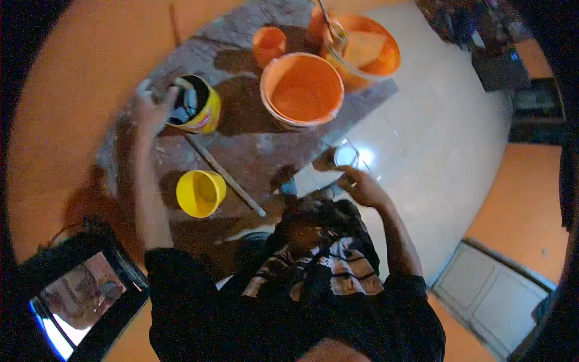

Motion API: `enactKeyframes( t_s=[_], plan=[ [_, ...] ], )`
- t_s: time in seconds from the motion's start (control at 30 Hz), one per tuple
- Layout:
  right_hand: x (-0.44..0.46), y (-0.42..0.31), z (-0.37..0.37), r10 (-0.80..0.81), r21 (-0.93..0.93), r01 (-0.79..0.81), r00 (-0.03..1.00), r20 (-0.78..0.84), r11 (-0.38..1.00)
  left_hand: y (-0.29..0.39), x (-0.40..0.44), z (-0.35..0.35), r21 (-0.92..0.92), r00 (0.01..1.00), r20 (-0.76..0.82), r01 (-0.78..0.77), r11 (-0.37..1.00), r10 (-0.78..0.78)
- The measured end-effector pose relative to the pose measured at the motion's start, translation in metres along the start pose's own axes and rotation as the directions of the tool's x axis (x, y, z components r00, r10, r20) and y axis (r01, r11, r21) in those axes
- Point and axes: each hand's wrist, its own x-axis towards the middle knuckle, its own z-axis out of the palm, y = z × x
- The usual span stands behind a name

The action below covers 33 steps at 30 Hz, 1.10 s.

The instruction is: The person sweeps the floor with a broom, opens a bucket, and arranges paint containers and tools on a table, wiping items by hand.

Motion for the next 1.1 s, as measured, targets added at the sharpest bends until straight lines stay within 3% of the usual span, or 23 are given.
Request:
enactKeyframes(
  t_s=[0.07, 0.1, 0.2, 0.27, 0.3, 0.33, 0.37, 0.43, 0.5, 0.57, 0.63, 0.7, 0.73, 0.77, 0.83, 0.9, 0.97, 1.0, 1.03, 1.07, 1.1],
  plan=[
    [-0.027, 0.027, -0.023, 0.124, 0.033, -0.12, 0.982, -0.143, 0.992, 0.018, -0.027, -0.025, -0.372, 1.0, -0.022, 0.004, 0.928, -0.013],
    [-0.038, 0.056, -0.03, 0.184, 0.015, -0.186, 0.953, -0.242, 0.982, 0.044, -0.045, -0.042, -0.453, 0.998, 0.059, 0.054, 0.89, -0.031],
    [-0.075, 0.162, -0.023, 0.482, 0.356, -0.361, 0.799, -0.358, 0.862, 0.091, -0.105, -0.036, -0.68, 0.97, 0.234, 0.115, 0.724, 0.066],
    [-0.106, 0.24, -0.007, 0.769, 0.698, -0.57, 0.638, 0.043, 0.434, 0.107, -0.134, -0.009, -0.78, 0.874, 0.44, 0.257, 0.57, 0.208],
    [-0.127, 0.255, 0.014, 0.803, 0.507, -0.719, 0.59, 0.082, 0.476, 0.114, -0.148, 0.014, -0.786, 0.814, 0.517, 0.33, 0.523, 0.263],
    [-0.137, 0.301, 0.031, 0.829, 0.436, -0.85, 0.455, 0.326, 0.295, 0.122, -0.164, 0.039, -0.78, 0.748, 0.583, 0.405, 0.476, 0.319],
    [-0.149, 0.295, 0.037, 0.772, 0.395, -0.879, 0.439, 0.46, 0.265, 0.137, -0.181, 0.061, -0.737, 0.702, 0.634, 0.422, 0.528, 0.324],
    [-0.154, 0.307, 0.043, 0.703, 0.363, -0.773, 0.629, 0.332, 0.521, 0.15, -0.21, 0.091, -0.603, 0.586, 0.768, 0.523, 0.602, 0.261],
    [-0.161, 0.322, 0.053, 0.571, 0.304, -0.608, 0.794, 0.21, 0.733, 0.139, -0.242, 0.138, -0.67, 0.596, 0.734, 0.56, 0.487, 0.325],
    [-0.154, 0.314, 0.055, 0.652, 0.358, -0.662, 0.739, 0.167, 0.659, 0.147, -0.249, 0.153, -0.526, 0.525, 0.827, 0.598, 0.604, 0.2],
    [-0.13, 0.267, 0.024, 0.874, 0.491, -0.837, 0.408, 0.264, 0.242, 0.139, -0.261, 0.183, -0.443, 0.512, 0.849, 0.554, 0.705, 0.131],
    [-0.124, 0.347, 0.045, 0.82, 0.561, -0.778, 0.499, 0.281, 0.281, 0.106, -0.278, 0.219, -0.42, 0.559, 0.82, 0.437, 0.795, 0.126],
    [-0.117, 0.395, 0.061, 0.769, 0.554, -0.764, 0.558, 0.312, 0.33, 0.135, -0.271, 0.205, -0.245, 0.476, 0.876, 0.569, 0.785, -0.072],
    [-0.11, 0.425, 0.066, 0.71, 0.551, -0.744, 0.615, 0.343, 0.378, 0.133, -0.278, 0.212, -0.238, 0.516, 0.851, 0.542, 0.806, -0.096],
    [-0.101, 0.456, 0.064, 0.674, 0.434, -0.678, 0.713, 0.192, 0.594, 0.109, -0.291, 0.226, -0.205, 0.592, 0.793, 0.477, 0.855, -0.141],
    [-0.083, 0.518, 0.085, 0.698, 0.202, -0.695, 0.713, 0.07, 0.69, 0.115, -0.293, 0.221, -0.024, 0.531, 0.808, 0.464, 0.886, -0.256],
    [-0.074, 0.495, 0.07, 0.895, 0.216, -0.872, 0.406, -0.185, 0.44, 0.059, -0.32, 0.221, 0.061, 0.602, 0.781, 0.195, 0.979, -0.168],
    [-0.081, 0.482, 0.057, 0.849, 0.26, -0.827, 0.407, -0.336, 0.499, 0.079, -0.322, 0.215, 0.017, 0.523, 0.807, 0.444, 0.896, -0.274],
    [-0.082, 0.477, 0.041, 0.856, 0.257, -0.826, 0.429, -0.289, 0.501, 0.112, -0.327, 0.219, -0.01, 0.422, 0.83, 0.666, 0.746, -0.366],
    [-0.087, 0.546, 0.097, 0.762, 0.134, -0.792, 0.505, -0.406, 0.596, 0.129, -0.338, 0.225, 0.059, 0.391, 0.812, 0.684, 0.727, -0.434],
    [-0.085, 0.551, 0.097, 0.816, 0.221, -0.819, 0.421, -0.397, 0.53, 0.139, -0.348, 0.234, 0.173, 0.39, 0.778, 0.62, 0.765, -0.493]
  ],
)
